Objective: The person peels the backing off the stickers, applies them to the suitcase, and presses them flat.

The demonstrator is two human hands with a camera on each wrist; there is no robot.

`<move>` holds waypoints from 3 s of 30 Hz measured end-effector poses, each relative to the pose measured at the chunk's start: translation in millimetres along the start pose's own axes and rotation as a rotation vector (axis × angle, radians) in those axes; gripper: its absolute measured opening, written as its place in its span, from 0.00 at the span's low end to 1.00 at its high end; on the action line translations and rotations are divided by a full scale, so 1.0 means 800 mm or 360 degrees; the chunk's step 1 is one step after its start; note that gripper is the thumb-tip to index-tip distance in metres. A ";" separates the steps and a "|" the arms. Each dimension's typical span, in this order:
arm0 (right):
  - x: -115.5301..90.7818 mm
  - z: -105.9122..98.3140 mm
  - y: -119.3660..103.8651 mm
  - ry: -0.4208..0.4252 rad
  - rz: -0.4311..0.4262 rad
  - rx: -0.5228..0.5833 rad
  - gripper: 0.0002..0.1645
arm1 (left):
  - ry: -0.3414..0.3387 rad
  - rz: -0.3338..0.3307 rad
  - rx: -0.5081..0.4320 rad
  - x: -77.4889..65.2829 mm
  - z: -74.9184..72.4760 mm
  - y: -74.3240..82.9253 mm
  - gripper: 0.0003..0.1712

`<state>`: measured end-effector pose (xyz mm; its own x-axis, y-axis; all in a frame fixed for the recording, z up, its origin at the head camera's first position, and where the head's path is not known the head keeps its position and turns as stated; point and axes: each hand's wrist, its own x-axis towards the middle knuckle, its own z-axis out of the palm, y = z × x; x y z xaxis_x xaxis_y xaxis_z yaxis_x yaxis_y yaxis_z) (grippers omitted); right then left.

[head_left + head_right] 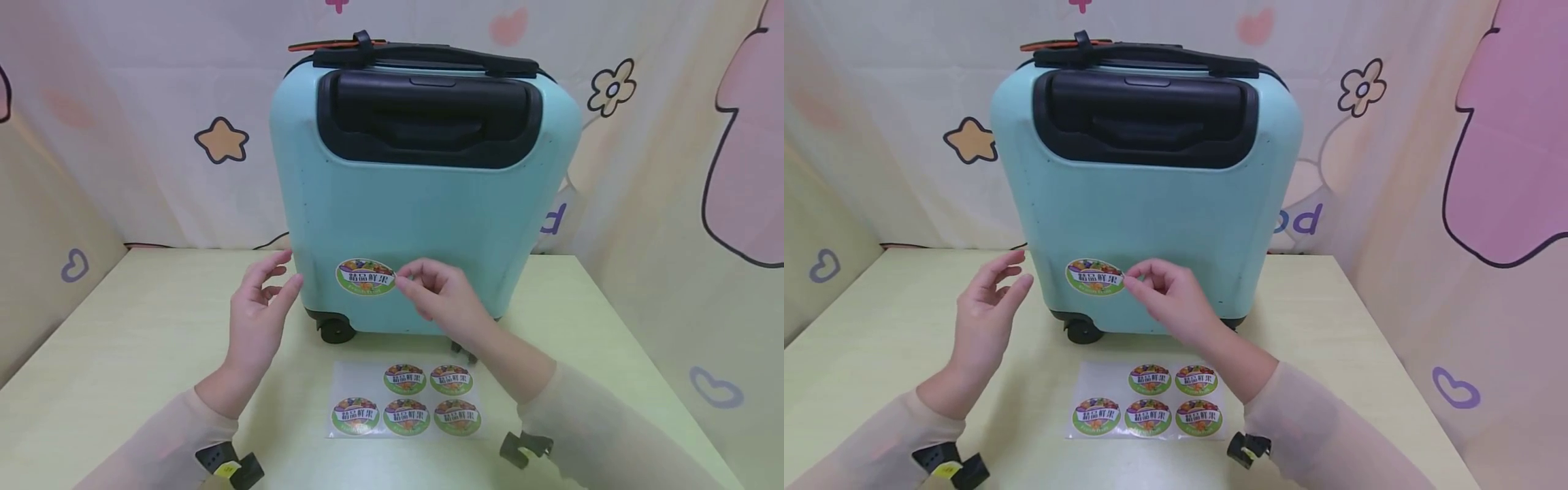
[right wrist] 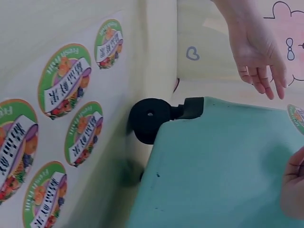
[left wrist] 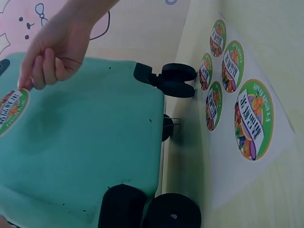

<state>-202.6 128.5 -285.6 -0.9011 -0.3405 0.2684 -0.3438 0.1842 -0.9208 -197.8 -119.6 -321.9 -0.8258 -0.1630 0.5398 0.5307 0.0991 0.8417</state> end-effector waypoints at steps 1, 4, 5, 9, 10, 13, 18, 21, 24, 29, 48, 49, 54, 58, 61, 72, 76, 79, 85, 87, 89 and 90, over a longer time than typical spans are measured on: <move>0.002 -0.001 -0.003 -0.0011 0.0002 0.0009 0.09 | 0.0007 0.0006 -0.0002 0.002 0.000 0.000 0.22; 0.007 -0.002 -0.011 -0.0045 -0.0004 0.0033 0.10 | 0.0011 0.0004 0.0015 0.008 0.001 -0.002 0.26; 0.009 -0.002 -0.013 -0.0053 -0.0007 0.0035 0.10 | 0.0006 -0.0001 0.0028 0.010 0.001 -0.002 0.27; 0.014 -0.004 -0.023 -0.0069 -0.0003 0.0019 0.10 | -0.0026 -0.0010 0.0071 0.019 0.002 -0.003 0.30; 0.014 -0.005 -0.026 -0.0073 0.0000 0.0011 0.11 | -0.0035 -0.0013 0.0073 0.021 0.002 -0.004 0.31; 0.017 -0.006 -0.031 -0.0084 0.0006 -0.0010 0.11 | -0.0057 -0.0024 0.0057 0.027 0.003 -0.004 0.33; 0.023 -0.009 -0.036 -0.0104 -0.0022 -0.0004 0.11 | -0.0111 -0.0052 0.0044 0.034 0.005 -0.004 0.36; 0.027 -0.010 -0.039 -0.0113 -0.0030 -0.0001 0.11 | -0.0143 -0.0059 0.0027 0.039 0.006 -0.001 0.37; 0.030 -0.012 -0.043 -0.0122 -0.0023 -0.0013 0.11 | -0.0179 -0.0043 0.0003 0.043 0.007 0.001 0.39; 0.035 -0.019 -0.051 -0.0132 -0.0004 -0.0025 0.12 | -0.0221 -0.0029 -0.0016 0.051 0.011 0.002 0.41; 0.051 -0.019 -0.071 -0.0155 -0.0024 -0.0040 0.12 | -0.0272 0.0017 -0.0162 0.072 0.022 0.034 0.45; 0.052 -0.018 -0.072 -0.0159 -0.0033 -0.0036 0.12 | -0.0272 0.0010 -0.0159 0.072 0.022 0.038 0.46; 0.052 -0.018 -0.075 -0.0168 -0.0052 -0.0036 0.12 | -0.0257 -0.0003 -0.0197 0.077 0.023 0.037 0.46; 0.051 -0.018 -0.077 -0.0171 -0.0051 -0.0049 0.12 | -0.0250 0.0008 -0.0225 0.085 0.024 0.025 0.46; 0.052 -0.018 -0.078 -0.0169 -0.0059 -0.0071 0.12 | -0.0253 0.0033 -0.0249 0.089 0.025 0.019 0.47; 0.057 -0.014 -0.081 -0.0178 -0.0072 -0.0096 0.12 | -0.0242 0.0069 -0.0324 0.091 0.029 0.020 0.47; 0.058 -0.013 -0.083 -0.0179 -0.0087 -0.0100 0.13 | -0.0233 0.0083 -0.0322 0.089 0.031 0.029 0.47; 0.059 -0.011 -0.085 -0.0171 -0.0097 -0.0111 0.13 | -0.0229 0.0091 -0.0326 0.087 0.032 0.038 0.47; 0.059 -0.010 -0.088 -0.0143 -0.0101 -0.0131 0.13 | -0.0218 0.0086 -0.0320 0.092 0.031 0.030 0.47; 0.059 -0.010 -0.087 -0.0142 -0.0100 -0.0125 0.13 | -0.0213 0.0087 -0.0319 0.095 0.030 0.025 0.48; 0.060 -0.010 -0.087 -0.0141 -0.0103 -0.0121 0.13 | -0.0209 0.0092 -0.0325 0.097 0.030 0.022 0.48; 0.060 -0.010 -0.087 -0.0139 -0.0105 -0.0121 0.13 | -0.0208 0.0096 -0.0328 0.098 0.030 0.021 0.47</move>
<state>-224.2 106.6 -206.7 -0.8506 -0.4328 0.2986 -0.4234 0.2270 -0.8770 -258.2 -107.1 -265.4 -0.8020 -0.0334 0.5964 0.5965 -0.0998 0.7964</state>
